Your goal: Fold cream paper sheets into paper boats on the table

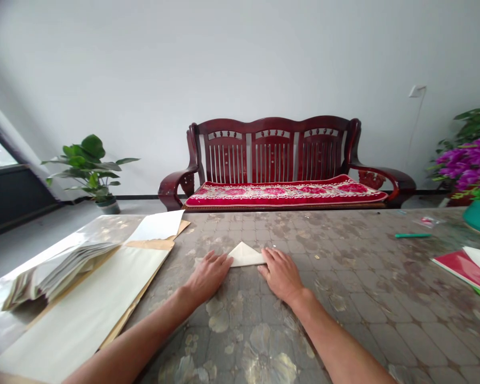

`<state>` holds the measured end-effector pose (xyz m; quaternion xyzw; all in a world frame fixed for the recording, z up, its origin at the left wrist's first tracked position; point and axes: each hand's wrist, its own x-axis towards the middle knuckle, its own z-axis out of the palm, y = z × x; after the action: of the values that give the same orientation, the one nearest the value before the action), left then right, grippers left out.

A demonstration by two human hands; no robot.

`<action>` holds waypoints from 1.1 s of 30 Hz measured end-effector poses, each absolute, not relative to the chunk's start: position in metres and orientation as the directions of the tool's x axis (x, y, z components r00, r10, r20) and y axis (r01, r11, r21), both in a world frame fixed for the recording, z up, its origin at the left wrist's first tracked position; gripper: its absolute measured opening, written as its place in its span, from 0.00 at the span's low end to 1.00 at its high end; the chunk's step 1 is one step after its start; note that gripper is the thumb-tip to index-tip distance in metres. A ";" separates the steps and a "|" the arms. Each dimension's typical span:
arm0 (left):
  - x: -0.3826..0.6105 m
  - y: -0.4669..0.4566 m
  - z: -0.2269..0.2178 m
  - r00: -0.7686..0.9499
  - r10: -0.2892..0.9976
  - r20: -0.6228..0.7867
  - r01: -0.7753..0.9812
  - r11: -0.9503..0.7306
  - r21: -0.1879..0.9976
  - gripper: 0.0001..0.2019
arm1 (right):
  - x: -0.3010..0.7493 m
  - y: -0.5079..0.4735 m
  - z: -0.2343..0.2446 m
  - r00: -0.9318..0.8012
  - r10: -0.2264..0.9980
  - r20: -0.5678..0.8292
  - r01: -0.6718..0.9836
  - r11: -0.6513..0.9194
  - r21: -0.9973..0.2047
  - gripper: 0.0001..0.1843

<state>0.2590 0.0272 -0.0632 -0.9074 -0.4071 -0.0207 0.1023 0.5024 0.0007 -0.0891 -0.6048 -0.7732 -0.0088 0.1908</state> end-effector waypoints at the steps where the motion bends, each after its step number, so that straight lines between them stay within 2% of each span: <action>1: 0.258 0.029 -0.065 0.664 0.737 0.128 0.746 -0.642 -0.175 0.13 | 0.503 0.001 -0.089 -0.186 0.933 0.309 0.933 0.266 -0.242 0.27; 5: 0.254 0.034 -0.068 0.641 0.749 0.170 0.768 -0.629 -0.124 0.10 | 0.505 0.002 -0.086 -0.132 0.947 0.292 0.907 0.234 -0.351 0.31; 8: 0.249 0.037 -0.068 0.585 0.774 0.240 0.804 -0.593 -0.046 0.12 | 0.507 0.007 -0.088 -0.077 0.950 0.303 0.845 0.224 -0.486 0.35; 10: 0.246 0.039 -0.065 0.514 0.815 0.268 0.831 -0.551 0.079 0.12 | 0.509 0.012 -0.092 -0.025 0.945 0.326 0.755 0.232 -0.613 0.37; 14: 0.245 0.040 -0.058 0.352 0.904 0.241 0.779 -0.426 0.460 0.13 | 0.508 0.019 -0.095 0.046 0.951 0.307 0.443 0.256 -0.859 0.32; 16: 0.248 0.039 -0.056 0.330 0.920 0.211 0.709 -0.389 0.588 0.14 | 0.506 0.018 -0.092 0.040 0.961 0.274 0.307 0.249 -0.919 0.27; 19: 0.254 0.035 -0.056 0.331 0.928 0.172 0.622 -0.352 0.699 0.15 | 0.500 0.014 -0.083 0.004 0.967 0.255 0.192 0.250 -0.949 0.22; 23: 0.260 0.032 -0.064 0.339 0.930 0.138 0.565 -0.319 0.761 0.16 | 0.492 0.010 -0.077 -0.020 0.970 0.242 0.124 0.242 -0.962 0.21; 27: 0.265 0.031 -0.073 0.333 0.929 0.163 0.543 -0.330 0.772 0.15 | 0.488 0.010 -0.077 0.084 0.959 0.270 0.190 0.251 -0.949 0.17; 29: 0.267 0.029 -0.073 0.274 0.922 0.272 0.534 -0.381 0.754 0.13 | 0.487 0.009 -0.076 0.152 0.937 0.314 0.254 0.270 -0.929 0.16; 33: 0.272 0.026 -0.061 0.168 0.827 0.537 0.571 -0.525 0.631 0.13 | 0.483 0.004 -0.070 0.196 0.879 0.435 0.402 0.333 -0.853 0.12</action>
<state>0.2718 0.0264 -0.0611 -0.7505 -0.4658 -0.4464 -0.1433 0.4831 0.0040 -0.0702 -0.5366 -0.5968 0.2141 0.5569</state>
